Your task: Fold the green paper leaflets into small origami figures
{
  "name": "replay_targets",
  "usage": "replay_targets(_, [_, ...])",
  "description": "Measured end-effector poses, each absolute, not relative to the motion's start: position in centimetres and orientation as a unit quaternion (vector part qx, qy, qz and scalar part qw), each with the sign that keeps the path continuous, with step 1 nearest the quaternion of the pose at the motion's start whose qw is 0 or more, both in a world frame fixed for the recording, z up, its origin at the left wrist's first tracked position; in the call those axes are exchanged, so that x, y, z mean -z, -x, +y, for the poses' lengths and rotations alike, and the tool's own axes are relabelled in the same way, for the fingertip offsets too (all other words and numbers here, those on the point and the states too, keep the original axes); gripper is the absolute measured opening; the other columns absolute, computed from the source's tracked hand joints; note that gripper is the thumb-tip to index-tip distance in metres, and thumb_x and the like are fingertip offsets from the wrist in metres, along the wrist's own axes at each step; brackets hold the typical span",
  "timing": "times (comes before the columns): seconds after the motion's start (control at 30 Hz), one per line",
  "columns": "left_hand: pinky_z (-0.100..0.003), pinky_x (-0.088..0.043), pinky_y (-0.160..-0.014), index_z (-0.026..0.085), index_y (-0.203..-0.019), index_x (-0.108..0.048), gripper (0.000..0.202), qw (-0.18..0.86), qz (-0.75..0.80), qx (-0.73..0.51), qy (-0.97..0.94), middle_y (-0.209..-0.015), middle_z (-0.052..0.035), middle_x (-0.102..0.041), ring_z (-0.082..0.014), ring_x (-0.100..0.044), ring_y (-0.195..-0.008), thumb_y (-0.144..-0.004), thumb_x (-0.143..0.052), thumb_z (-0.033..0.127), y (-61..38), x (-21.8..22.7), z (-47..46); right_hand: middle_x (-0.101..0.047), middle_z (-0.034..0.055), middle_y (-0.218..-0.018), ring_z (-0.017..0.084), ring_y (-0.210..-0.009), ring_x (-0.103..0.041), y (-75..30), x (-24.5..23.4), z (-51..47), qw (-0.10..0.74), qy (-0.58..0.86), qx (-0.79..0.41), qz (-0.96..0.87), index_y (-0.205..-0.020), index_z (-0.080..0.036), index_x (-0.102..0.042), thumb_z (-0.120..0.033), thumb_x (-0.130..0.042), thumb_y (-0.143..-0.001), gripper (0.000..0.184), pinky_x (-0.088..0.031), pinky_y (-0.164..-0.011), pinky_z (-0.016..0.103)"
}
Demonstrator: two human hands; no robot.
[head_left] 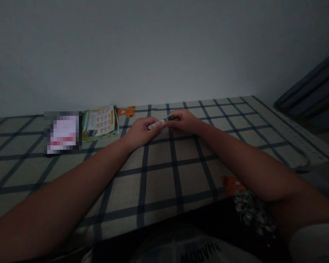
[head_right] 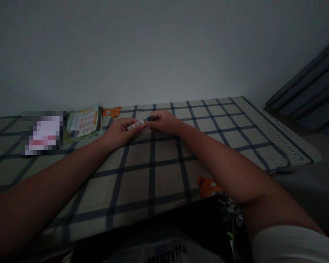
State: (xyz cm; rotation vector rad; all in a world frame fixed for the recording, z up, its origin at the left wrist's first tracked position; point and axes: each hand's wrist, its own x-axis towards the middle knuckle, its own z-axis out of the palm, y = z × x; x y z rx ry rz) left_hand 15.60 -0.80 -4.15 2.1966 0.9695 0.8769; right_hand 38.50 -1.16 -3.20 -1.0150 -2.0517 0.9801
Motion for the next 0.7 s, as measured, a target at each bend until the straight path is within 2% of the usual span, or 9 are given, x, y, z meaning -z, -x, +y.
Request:
replay_targets(0.17, [-0.024, -0.04, -0.057, 0.015, -0.082, -0.075, 0.044, 0.278, 0.366, -0.34, -0.82, -0.069, -0.0028, -0.068, -0.0147, -0.056, -0.064, -0.089, -0.063, 0.057, -15.57, 4.37, -0.42, -0.059, -0.0016, -0.064, 0.011, -0.059, -0.05, -38.45, 2.99, -1.22, 0.325, 0.387, -0.338, -0.794, -0.077, -0.016, -0.059, -0.049, -0.063, -0.09, 0.035, -0.037, -0.057, 0.024])
replay_targets(0.37, [-0.024, -0.042, -0.058, 0.015, -0.081, -0.08, 0.045, 0.3, 0.389, -0.371, -0.788, -0.069, -0.0047, -0.073, -0.0147, -0.061, -0.061, -0.086, -0.069, 0.059, -15.85, 4.08, -0.61, -0.058, -0.001, -0.064, 0.011, -0.061, -0.052, -38.35, 2.74, -1.12, 0.335, 0.395, -0.268, -0.812, -0.074, -0.016, -0.06, -0.04, -0.058, -0.094, 0.032, -0.039, -0.063, 0.025])
replay_targets(0.53, [-0.023, -0.044, -0.055, 0.017, -0.094, -0.083, 0.042, 0.322, 0.418, -0.418, -0.739, -0.075, -0.0049, -0.077, -0.0149, -0.063, -0.061, -0.078, -0.079, 0.056, -15.69, 4.5, -0.31, -0.056, -0.0018, -0.063, 0.011, -0.059, -0.05, -38.51, 2.87, -0.97, 0.349, 0.411, -0.264, -0.8, -0.076, -0.017, -0.058, -0.04, -0.057, -0.095, 0.03, -0.037, -0.06, 0.025])
replay_targets(0.7, [-0.023, -0.048, -0.057, 0.016, -0.089, -0.083, 0.035, 0.342, 0.426, -0.419, -0.725, -0.075, -0.0069, -0.078, -0.0152, -0.066, -0.063, -0.081, -0.078, 0.05, -15.74, 4.5, -0.25, -0.056, -0.0023, -0.063, 0.011, -0.059, -0.051, -38.59, 2.97, -0.77, 0.35, 0.406, -0.275, -0.798, -0.077, -0.017, -0.056, -0.039, -0.058, -0.095, 0.028, -0.038, -0.059, 0.024])
